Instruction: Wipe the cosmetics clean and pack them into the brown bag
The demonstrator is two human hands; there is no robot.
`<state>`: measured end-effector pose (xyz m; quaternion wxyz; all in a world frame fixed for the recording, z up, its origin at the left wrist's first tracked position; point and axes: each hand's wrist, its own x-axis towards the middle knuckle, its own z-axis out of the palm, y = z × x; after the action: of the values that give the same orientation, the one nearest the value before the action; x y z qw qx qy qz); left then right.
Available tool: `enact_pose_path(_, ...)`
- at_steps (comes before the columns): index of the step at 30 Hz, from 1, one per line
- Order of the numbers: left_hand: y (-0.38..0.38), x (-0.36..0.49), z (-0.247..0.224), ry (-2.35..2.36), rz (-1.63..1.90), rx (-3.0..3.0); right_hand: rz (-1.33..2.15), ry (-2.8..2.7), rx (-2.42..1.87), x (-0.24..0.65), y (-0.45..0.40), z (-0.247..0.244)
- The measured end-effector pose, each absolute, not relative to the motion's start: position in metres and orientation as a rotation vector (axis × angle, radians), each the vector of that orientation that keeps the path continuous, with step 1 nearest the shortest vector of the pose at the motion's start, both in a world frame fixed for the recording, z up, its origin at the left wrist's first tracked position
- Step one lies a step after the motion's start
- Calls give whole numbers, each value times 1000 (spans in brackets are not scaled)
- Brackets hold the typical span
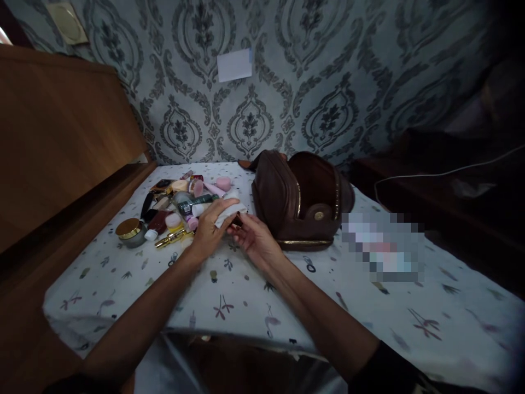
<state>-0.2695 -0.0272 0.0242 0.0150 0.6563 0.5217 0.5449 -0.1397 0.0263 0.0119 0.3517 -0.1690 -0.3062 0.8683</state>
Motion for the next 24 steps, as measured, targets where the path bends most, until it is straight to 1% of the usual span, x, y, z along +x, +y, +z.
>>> enact_pose_path(4,-29,-269,23,1644,1689,1994,2271,-776,-496,-138,29,17)
enact_pose_path(9,-26,-270,21,1658,1651,1976,2407,-560,-515,-135,34,21)
enact_pose_path(14,-24,-269,22,1685,1659,1699,2411,-509,-472,-137,32,20)
enact_pose_path(17,-23,-269,22,1575,1702,1563,2330,-538,-469,-140,32,18)
enact_pose_path(20,-21,-270,21,1481,1729,1462,2177,-580,-457,-142,31,17)
enact_pose_path(24,-18,-271,16,1416,1726,1391,1926,-843,-439,-142,27,16)
